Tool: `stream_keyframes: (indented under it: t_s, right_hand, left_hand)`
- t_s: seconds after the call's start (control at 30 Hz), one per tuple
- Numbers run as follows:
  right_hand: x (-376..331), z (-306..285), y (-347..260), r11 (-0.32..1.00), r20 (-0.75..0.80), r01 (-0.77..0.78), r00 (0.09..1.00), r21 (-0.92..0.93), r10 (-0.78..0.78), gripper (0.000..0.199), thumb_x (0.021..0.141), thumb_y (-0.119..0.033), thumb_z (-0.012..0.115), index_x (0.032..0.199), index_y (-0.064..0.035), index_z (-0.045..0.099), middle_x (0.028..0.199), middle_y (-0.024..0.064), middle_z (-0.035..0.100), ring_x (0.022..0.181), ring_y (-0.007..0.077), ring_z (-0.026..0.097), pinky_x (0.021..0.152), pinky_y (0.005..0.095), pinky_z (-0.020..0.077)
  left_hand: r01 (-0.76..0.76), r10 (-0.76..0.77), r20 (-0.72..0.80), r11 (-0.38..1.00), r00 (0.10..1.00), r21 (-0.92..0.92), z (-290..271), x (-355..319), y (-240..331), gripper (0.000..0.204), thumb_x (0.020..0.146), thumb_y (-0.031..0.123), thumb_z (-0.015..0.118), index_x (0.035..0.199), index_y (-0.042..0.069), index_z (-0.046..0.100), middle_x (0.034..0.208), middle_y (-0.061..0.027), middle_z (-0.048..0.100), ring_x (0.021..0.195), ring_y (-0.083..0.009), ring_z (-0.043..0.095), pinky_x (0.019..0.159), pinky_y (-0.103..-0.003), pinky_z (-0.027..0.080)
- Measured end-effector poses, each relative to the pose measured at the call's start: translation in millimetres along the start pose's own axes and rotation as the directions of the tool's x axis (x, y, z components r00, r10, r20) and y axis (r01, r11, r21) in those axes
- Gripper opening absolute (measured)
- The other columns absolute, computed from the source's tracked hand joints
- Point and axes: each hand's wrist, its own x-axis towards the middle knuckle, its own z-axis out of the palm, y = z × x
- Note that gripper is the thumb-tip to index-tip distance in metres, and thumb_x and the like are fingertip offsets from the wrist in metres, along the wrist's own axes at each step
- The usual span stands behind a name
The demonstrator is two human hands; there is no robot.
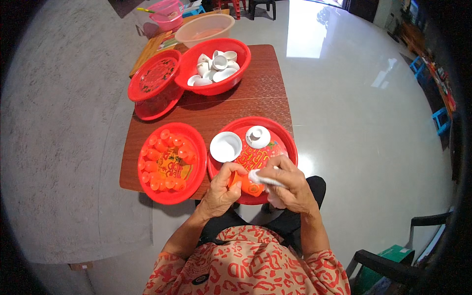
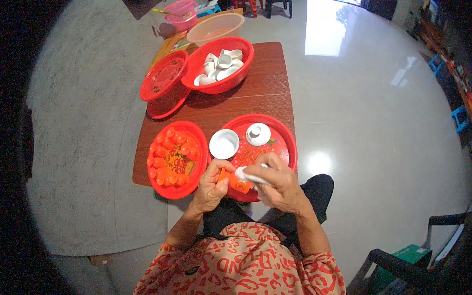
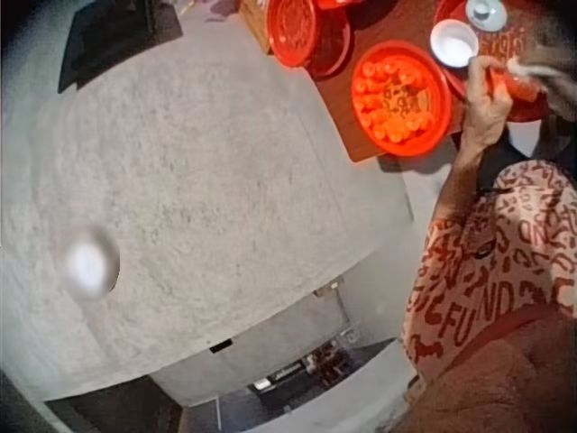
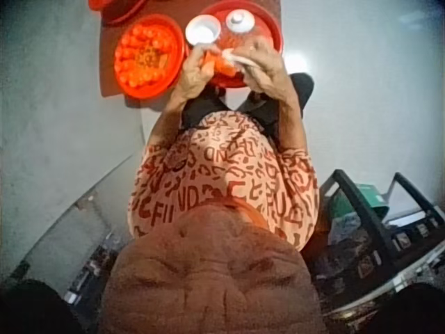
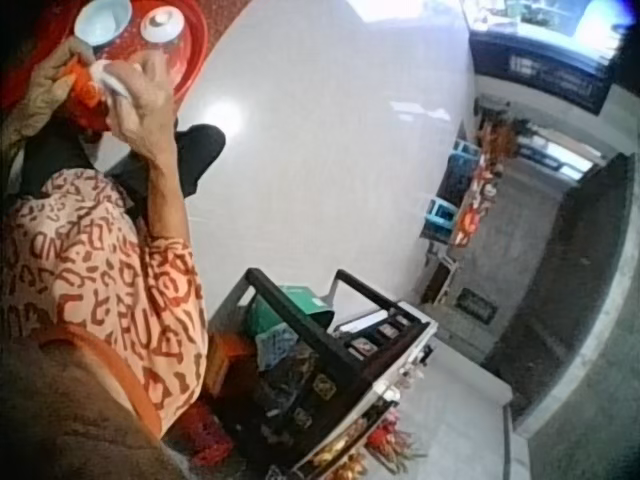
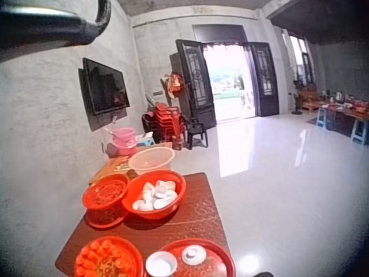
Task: The person sits on the floor and wipes small orange plastic cups and white ceramic bowls with a white cloth. They handle the items one at a time, wiping the exterior and interior surfaces before placing them into red plastic trays.
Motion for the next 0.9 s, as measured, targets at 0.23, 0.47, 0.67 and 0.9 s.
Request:
stream_keyframes:
  t_s: [0.23,0.47,0.67,0.9]
  right_hand:
    - [-12,5,-22,0.947,0.005,0.129,0.991,-0.295,-0.134,0.037,0.069,0.001,0.062,0.103,-0.0132,0.066,0.093,0.0116,0.056,0.079,0.0269,0.059,0.062,0.0348,0.0495]
    - [1,-3,-14,0.994,0.003,0.084,0.996,-0.075,-0.084,0.037,0.070,0.006,0.057,0.105,-0.0057,0.064,0.093,0.0112,0.054,0.080,0.0239,0.059,0.070,0.0314,0.0475]
    - [3,-2,-2,0.999,0.012,0.022,1.000,0.042,-0.022,0.038,0.071,0.009,0.051,0.103,-0.0053,0.064,0.094,0.0109,0.054,0.084,0.0232,0.058,0.072,0.0325,0.0470]
    - [4,0,-27,0.954,0.064,0.155,0.988,-0.257,-0.143,0.031,0.071,0.003,0.058,0.100,-0.0059,0.064,0.094,0.0126,0.056,0.083,0.0285,0.058,0.071,0.0350,0.0477]
  left_hand:
    - [-0.006,0.006,0.002,1.000,1.000,-0.004,6,1,-2,0.025,0.085,0.009,0.047,0.109,0.003,0.044,0.095,-0.0052,0.048,0.088,-0.0122,0.047,0.082,-0.027,0.042]
    - [-0.080,0.075,0.056,0.992,0.996,0.100,3,2,12,0.026,0.083,0.007,0.046,0.109,0.003,0.045,0.097,-0.0054,0.047,0.091,-0.0119,0.047,0.086,-0.026,0.040]
    - [-0.026,0.034,0.090,0.996,0.995,-0.091,-1,0,16,0.027,0.081,0.003,0.045,0.109,0.003,0.045,0.099,-0.0047,0.046,0.095,-0.0107,0.045,0.088,-0.026,0.038]
    - [-0.019,0.014,0.083,0.998,0.996,0.061,-3,3,14,0.028,0.081,0.002,0.044,0.109,0.003,0.044,0.096,-0.0040,0.044,0.091,-0.0101,0.044,0.086,-0.025,0.038]
